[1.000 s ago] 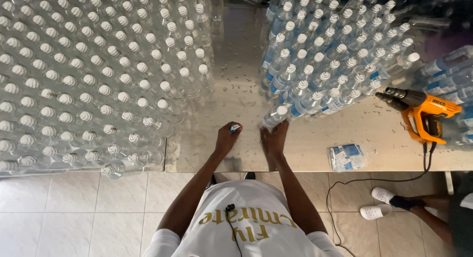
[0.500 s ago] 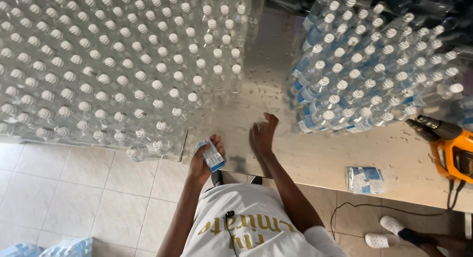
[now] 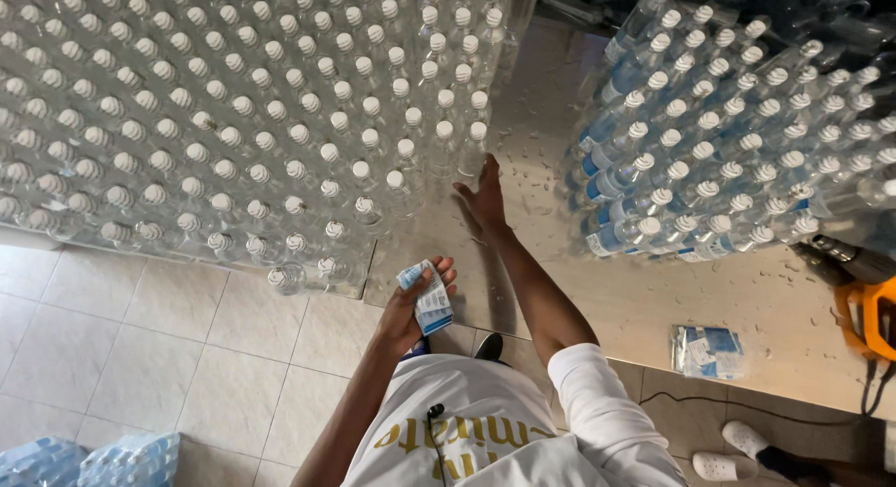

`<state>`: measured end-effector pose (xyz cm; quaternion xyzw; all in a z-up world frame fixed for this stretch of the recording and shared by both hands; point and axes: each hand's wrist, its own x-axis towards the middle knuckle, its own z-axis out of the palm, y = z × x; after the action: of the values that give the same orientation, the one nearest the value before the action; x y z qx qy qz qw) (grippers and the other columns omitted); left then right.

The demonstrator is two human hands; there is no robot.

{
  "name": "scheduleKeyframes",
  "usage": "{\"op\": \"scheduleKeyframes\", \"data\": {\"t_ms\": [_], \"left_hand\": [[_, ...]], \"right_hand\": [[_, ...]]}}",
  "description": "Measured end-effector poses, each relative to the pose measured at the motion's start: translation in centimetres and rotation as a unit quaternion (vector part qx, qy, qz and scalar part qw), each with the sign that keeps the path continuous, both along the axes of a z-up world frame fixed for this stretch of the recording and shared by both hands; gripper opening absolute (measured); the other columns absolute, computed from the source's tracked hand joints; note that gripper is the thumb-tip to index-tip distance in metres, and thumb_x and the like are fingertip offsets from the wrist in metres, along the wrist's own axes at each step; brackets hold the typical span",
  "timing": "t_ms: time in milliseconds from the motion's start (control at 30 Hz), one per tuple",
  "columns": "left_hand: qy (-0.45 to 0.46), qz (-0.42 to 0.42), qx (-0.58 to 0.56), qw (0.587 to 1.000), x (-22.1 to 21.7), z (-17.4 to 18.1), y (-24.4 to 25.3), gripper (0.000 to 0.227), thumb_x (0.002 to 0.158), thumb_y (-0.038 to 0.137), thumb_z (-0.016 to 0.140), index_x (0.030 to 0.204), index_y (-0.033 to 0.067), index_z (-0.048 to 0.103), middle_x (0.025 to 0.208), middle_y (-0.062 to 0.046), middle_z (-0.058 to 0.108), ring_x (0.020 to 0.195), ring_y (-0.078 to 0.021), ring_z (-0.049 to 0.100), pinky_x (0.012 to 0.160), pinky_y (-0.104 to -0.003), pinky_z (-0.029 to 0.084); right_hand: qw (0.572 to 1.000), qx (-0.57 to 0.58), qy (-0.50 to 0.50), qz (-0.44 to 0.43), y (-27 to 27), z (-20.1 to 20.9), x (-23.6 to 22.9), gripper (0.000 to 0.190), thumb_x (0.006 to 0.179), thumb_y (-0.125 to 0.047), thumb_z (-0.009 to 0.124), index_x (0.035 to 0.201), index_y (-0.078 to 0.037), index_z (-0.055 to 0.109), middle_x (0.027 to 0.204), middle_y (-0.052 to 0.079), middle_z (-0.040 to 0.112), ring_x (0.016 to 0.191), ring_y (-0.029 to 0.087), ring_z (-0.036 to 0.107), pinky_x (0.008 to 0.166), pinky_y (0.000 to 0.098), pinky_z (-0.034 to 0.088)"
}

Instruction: The person stands at a table and repeatedly picks up clear plastic bottles. They apply a small rectangular label to the side of each bottle by hand, then place the labeled bottle into a growing stack on the table.

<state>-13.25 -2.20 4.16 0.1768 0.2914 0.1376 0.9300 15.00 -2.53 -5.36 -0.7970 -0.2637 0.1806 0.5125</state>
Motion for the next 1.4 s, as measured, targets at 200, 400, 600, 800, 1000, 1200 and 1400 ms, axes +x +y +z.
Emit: {"op": "scheduleKeyframes", "data": {"t_ms": [200,400,600,800,1000,1200,1400], "left_hand": [[-0.004,-0.018,0.005,1.000,2.3,-0.5,-0.2,0.046,0.107,0.017,0.069,0.149,-0.0002,0.060,0.145,-0.017,0.073,0.128,-0.0302,0.074,0.113,-0.049,0.059],[-0.021,-0.014,-0.012,1.000,4.5,-4.4,0.1,0.042,0.110,0.029,0.066,0.144,0.0064,0.060,0.139,-0.013,0.075,0.124,-0.0269,0.074,0.111,-0.045,0.060],[-0.025,-0.013,-0.034,0.999,5.2,-0.7,-1.1,0.055,0.108,0.034,0.060,0.151,-0.0007,0.054,0.148,-0.022,0.068,0.135,-0.0370,0.068,0.119,-0.055,0.053],[-0.014,-0.049,0.018,0.999,5.7,1.7,-3.1,0.056,0.110,0.020,0.056,0.159,-0.0061,0.049,0.161,-0.029,0.058,0.147,-0.0440,0.057,0.125,-0.062,0.045],[-0.017,-0.063,0.028,0.997,5.5,0.1,-4.3,0.063,0.104,0.019,0.066,0.160,-0.0034,0.049,0.162,-0.026,0.057,0.148,-0.0425,0.056,0.125,-0.063,0.045],[-0.026,-0.063,0.039,0.997,5.5,-1.3,-5.1,0.063,0.099,0.014,0.072,0.157,-0.0022,0.053,0.159,-0.025,0.061,0.144,-0.0417,0.060,0.120,-0.061,0.051],[-0.009,-0.069,0.016,0.997,5.0,-2.5,-4.1,0.063,0.106,0.034,0.066,0.160,0.0035,0.053,0.160,-0.025,0.060,0.143,-0.0435,0.060,0.117,-0.064,0.052]], "right_hand": [[0.998,-0.050,-0.038,-0.014,1.1,-5.2,2.7,0.082,0.103,-0.047,0.081,0.159,-0.015,0.031,0.152,0.021,0.060,0.142,0.044,0.060,0.119,0.0618,0.053],[0.995,-0.088,0.029,-0.026,-7.9,-0.7,-4.7,0.080,0.098,-0.049,0.079,0.156,-0.011,0.038,0.148,0.023,0.065,0.134,0.047,0.065,0.110,0.0654,0.058],[0.987,-0.101,0.102,-0.077,-15.8,4.4,-9.5,0.076,0.092,-0.031,0.084,0.154,-0.010,0.046,0.153,0.023,0.062,0.146,0.047,0.056,0.119,0.0628,0.051],[0.978,-0.178,0.024,-0.103,-21.6,3.9,-11.8,0.084,0.097,-0.042,0.080,0.159,0.005,0.047,0.156,0.034,0.056,0.144,0.052,0.055,0.122,0.0627,0.048],[0.959,-0.003,0.266,-0.102,-23.3,6.7,-16.5,0.020,0.106,-0.023,0.069,0.118,-0.012,0.081,0.083,0.011,0.075,0.073,0.020,0.075,0.075,0.0369,0.067],[0.944,0.056,0.305,-0.110,-20.3,11.7,-15.7,0.030,0.094,-0.028,0.092,0.102,-0.004,0.076,0.088,0.013,0.069,0.084,0.018,0.069,0.076,0.0338,0.060],[0.956,0.057,0.249,-0.141,-20.3,11.9,-14.7,0.020,0.093,-0.014,0.091,0.108,-0.004,0.083,0.090,0.014,0.078,0.081,0.014,0.070,0.073,0.0286,0.059]]}}
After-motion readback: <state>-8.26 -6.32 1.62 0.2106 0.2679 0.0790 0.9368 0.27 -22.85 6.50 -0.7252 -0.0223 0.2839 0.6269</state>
